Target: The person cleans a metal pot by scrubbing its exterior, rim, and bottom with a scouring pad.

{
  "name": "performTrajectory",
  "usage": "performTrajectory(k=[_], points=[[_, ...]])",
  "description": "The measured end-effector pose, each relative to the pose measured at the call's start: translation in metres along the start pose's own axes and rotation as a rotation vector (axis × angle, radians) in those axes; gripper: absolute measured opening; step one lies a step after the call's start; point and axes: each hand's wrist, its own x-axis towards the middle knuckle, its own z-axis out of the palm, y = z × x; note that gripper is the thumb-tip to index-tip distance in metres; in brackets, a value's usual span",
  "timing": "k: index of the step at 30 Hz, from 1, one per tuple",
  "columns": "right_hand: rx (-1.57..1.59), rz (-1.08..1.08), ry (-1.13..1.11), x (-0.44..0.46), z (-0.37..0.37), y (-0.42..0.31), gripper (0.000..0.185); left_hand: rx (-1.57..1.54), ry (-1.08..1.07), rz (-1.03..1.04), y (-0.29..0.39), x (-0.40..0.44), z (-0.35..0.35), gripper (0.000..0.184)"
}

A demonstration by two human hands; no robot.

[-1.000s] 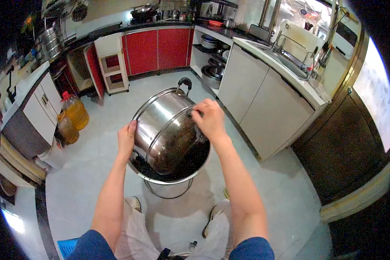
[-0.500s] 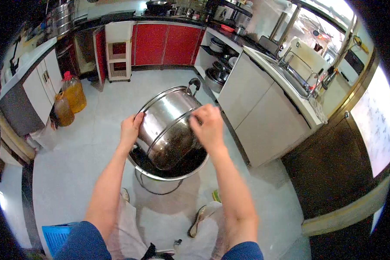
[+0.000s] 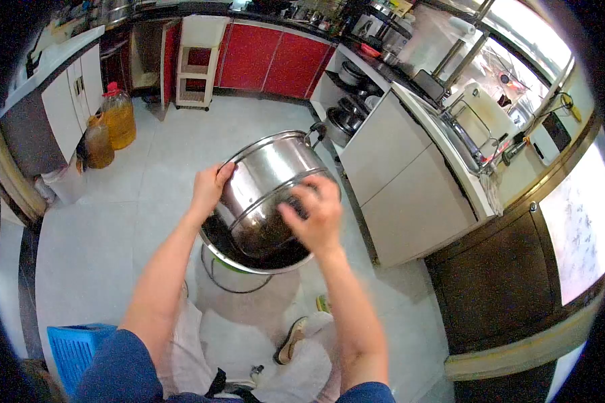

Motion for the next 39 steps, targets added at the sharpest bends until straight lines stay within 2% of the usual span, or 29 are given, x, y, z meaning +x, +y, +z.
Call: performTrajectory(k=[1,3,5,7,9,12,14,15,17,19,20,23,25,27,29,32,35,37,39], points=[[-0.029,-0.136,-0.018,-0.005,0.002,-0.012,0.026,-0.01,-0.002,0.003,0.0,-0.001,0.0,0.057],[-0.014,-0.256,-0.039,-0.015,0.009,-0.023,0.026,-0.032,-0.013,0.01,0.002,-0.002,-0.001,0.057],[0.008,-0.273,-0.015,-0.016,0.009,-0.014,0.024,-0.05,-0.02,0.016,0.001,-0.002,0.001,0.057],[0.072,-0.09,0.162,-0.017,0.011,0.012,0.022,-0.02,0.0,0.026,-0.004,-0.001,0.002,0.057],[0.11,0.261,0.288,-0.014,0.008,0.037,0.02,-0.029,0.019,0.032,-0.005,-0.003,0.001,0.058],[0.078,0.334,0.288,-0.02,0.008,0.052,0.018,-0.072,0.029,0.029,-0.004,-0.004,0.003,0.059],[0.148,0.135,0.116,-0.015,0.009,0.018,0.02,-0.075,0.008,0.004,-0.004,-0.004,0.002,0.06],[0.144,-0.071,0.052,-0.009,0.012,-0.001,0.019,-0.074,0.004,0.01,-0.004,-0.003,0.001,0.06],[0.087,-0.14,-0.031,-0.004,0.017,-0.011,0.017,-0.004,-0.025,0.049,-0.003,-0.003,-0.003,0.059],[0.11,0.012,0.069,0.003,0.012,0.012,0.014,-0.017,-0.004,0.061,-0.005,-0.004,-0.001,0.059],[0.172,0.184,0.111,0.004,0.009,0.028,0.012,-0.039,0.021,0.071,-0.006,-0.004,0.001,0.059],[0.162,0.331,0.179,-0.005,0.005,0.064,0.014,-0.039,0.017,0.068,-0.006,-0.005,0.001,0.058],[0.144,0.225,0.103,0.0,0.004,0.038,0.015,-0.024,0.008,0.054,-0.005,-0.005,-0.001,0.057],[0.108,-0.012,-0.002,0.006,0.006,0.01,0.014,-0.015,-0.002,0.041,-0.002,-0.006,-0.001,0.056],[0.165,0.013,0.03,0.005,0.007,0.018,0.014,-0.041,-0.008,0.067,0.0,-0.007,-0.003,0.058],[0.175,0.319,0.151,-0.006,-0.001,0.063,0.015,-0.079,0.026,0.094,-0.005,-0.006,0.001,0.061],[0.213,0.339,0.122,-0.009,-0.001,0.057,0.015,-0.039,0.021,0.085,-0.006,-0.005,0.0,0.062],[0.156,0.076,0.006,-0.002,0.003,0.025,0.016,-0.019,-0.007,0.073,-0.003,-0.005,-0.003,0.061],[0.139,-0.03,-0.035,0.003,0.005,0.011,0.014,-0.002,-0.03,0.059,-0.002,-0.005,-0.003,0.059]])
